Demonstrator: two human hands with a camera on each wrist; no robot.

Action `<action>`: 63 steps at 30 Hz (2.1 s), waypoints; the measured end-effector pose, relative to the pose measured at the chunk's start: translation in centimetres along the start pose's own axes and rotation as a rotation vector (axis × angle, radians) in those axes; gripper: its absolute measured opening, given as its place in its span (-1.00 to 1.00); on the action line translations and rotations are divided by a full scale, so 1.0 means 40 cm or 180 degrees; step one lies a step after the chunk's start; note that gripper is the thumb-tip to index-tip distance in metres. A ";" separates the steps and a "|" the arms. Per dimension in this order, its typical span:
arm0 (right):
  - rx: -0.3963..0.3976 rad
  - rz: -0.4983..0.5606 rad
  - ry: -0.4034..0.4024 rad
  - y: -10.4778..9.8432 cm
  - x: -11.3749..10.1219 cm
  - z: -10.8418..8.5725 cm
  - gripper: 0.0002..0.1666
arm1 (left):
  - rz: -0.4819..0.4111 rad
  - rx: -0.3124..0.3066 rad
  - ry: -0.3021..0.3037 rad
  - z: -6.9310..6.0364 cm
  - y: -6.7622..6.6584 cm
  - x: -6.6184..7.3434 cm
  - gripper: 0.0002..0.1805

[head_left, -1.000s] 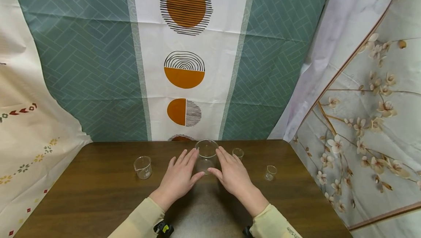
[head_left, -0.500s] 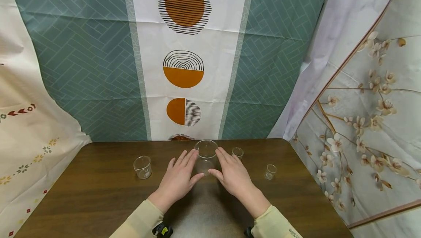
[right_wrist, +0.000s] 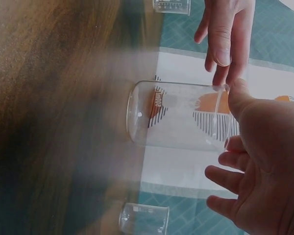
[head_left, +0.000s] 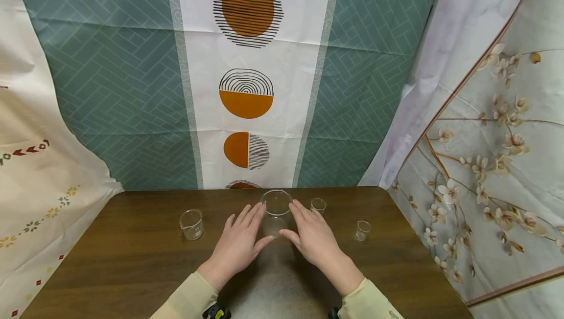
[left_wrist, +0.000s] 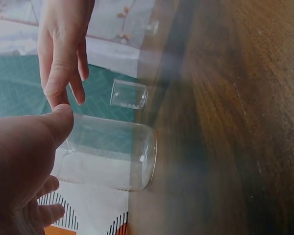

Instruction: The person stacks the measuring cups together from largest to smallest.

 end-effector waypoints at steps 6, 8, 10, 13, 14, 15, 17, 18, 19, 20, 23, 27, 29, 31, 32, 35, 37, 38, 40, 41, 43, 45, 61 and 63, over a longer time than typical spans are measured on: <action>0.0026 -0.0028 -0.0040 -0.001 -0.002 -0.006 -0.07 | 0.0010 0.0005 0.0009 -0.008 0.000 0.003 -0.06; 0.0020 -0.0029 -0.0037 0.001 -0.002 -0.009 -0.07 | -0.0003 -0.0002 0.0016 -0.011 0.000 0.004 -0.07; 0.0023 -0.0004 -0.0028 0.001 -0.002 -0.012 -0.08 | -0.0020 -0.0013 0.0017 -0.014 0.000 0.005 -0.07; 0.0028 0.0025 -0.0023 -0.001 -0.003 -0.017 -0.07 | -0.0028 -0.0031 0.0020 -0.017 0.000 0.005 -0.06; 0.0026 0.0025 -0.0025 -0.002 -0.004 -0.018 -0.07 | -0.0033 -0.0034 0.0021 -0.019 0.000 0.006 -0.06; 0.0025 0.0028 -0.0032 -0.003 -0.005 -0.019 -0.07 | -0.0032 -0.0038 0.0021 -0.021 0.000 0.006 -0.06; 0.0014 0.0008 -0.0042 -0.006 -0.007 -0.021 -0.06 | -0.0045 -0.0032 0.0033 -0.023 -0.001 0.006 -0.06; 0.0009 -0.0002 -0.0043 -0.007 -0.008 -0.023 -0.06 | -0.0052 -0.0024 0.0037 -0.025 -0.001 0.006 -0.06; 0.0007 -0.0001 -0.0045 -0.008 -0.009 -0.025 -0.06 | -0.0058 -0.0015 0.0045 -0.027 -0.001 0.007 -0.06; 0.0008 0.0012 -0.0046 -0.009 -0.009 -0.027 -0.07 | -0.0062 -0.0003 0.0053 -0.029 -0.002 0.008 -0.06; 0.0018 0.0038 -0.0047 -0.011 -0.011 -0.032 -0.08 | -0.0085 0.0009 0.0065 -0.033 0.000 0.009 -0.07; 0.0033 0.0070 -0.0049 -0.010 -0.012 -0.037 -0.07 | -0.0128 0.0012 0.0066 -0.040 0.002 0.012 -0.07; 0.0030 0.0068 -0.0039 -0.010 -0.012 -0.039 -0.07 | -0.0147 0.0003 0.0061 -0.043 0.001 0.014 -0.07; 0.0026 0.0072 -0.0028 -0.010 -0.013 -0.041 -0.07 | -0.0164 -0.0009 0.0059 -0.046 0.000 0.015 -0.07; 0.0021 0.0071 -0.0025 -0.010 -0.014 -0.042 -0.07 | -0.0178 -0.0016 0.0059 -0.047 -0.001 0.016 -0.06; 0.0027 0.0078 -0.0021 -0.013 -0.017 -0.045 -0.07 | -0.0170 -0.0038 0.0061 -0.053 -0.001 0.018 -0.06; 0.0040 0.0098 -0.0025 -0.015 -0.019 -0.048 -0.08 | -0.0159 -0.0042 0.0066 -0.056 0.000 0.019 -0.05; 0.0044 0.0102 -0.0027 -0.015 -0.020 -0.049 -0.08 | -0.0145 -0.0038 0.0072 -0.058 0.000 0.020 -0.05; 0.0052 0.0096 -0.0032 -0.016 -0.021 -0.051 -0.08 | -0.0117 -0.0033 0.0078 -0.061 0.001 0.020 -0.05; 0.0062 0.0097 -0.0043 -0.016 -0.022 -0.053 -0.08 | -0.0112 -0.0032 0.0079 -0.063 0.002 0.021 -0.05; 0.0067 0.0074 -0.0057 -0.017 -0.023 -0.056 -0.08 | -0.0104 -0.0032 0.0084 -0.065 0.002 0.022 -0.05; 0.0084 0.0055 -0.0073 -0.018 -0.025 -0.059 -0.08 | -0.0094 -0.0032 0.0086 -0.068 0.001 0.023 -0.06; 0.0174 0.0032 -0.0008 -0.024 -0.035 -0.077 -0.13 | -0.0154 0.0034 0.0107 -0.090 -0.013 0.032 -0.08; 0.0178 0.0000 -0.0016 -0.025 -0.038 -0.080 -0.13 | -0.0158 0.0044 0.0109 -0.094 -0.015 0.033 -0.08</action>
Point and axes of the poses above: each hand's wrist, its own z-axis towards the middle knuckle, its own y-axis out of the palm, x = y × z, the point moved 6 cm from there along z, towards the middle knuckle, and after that the axes turned 11 degrees about -y, right-handed, at the moved point
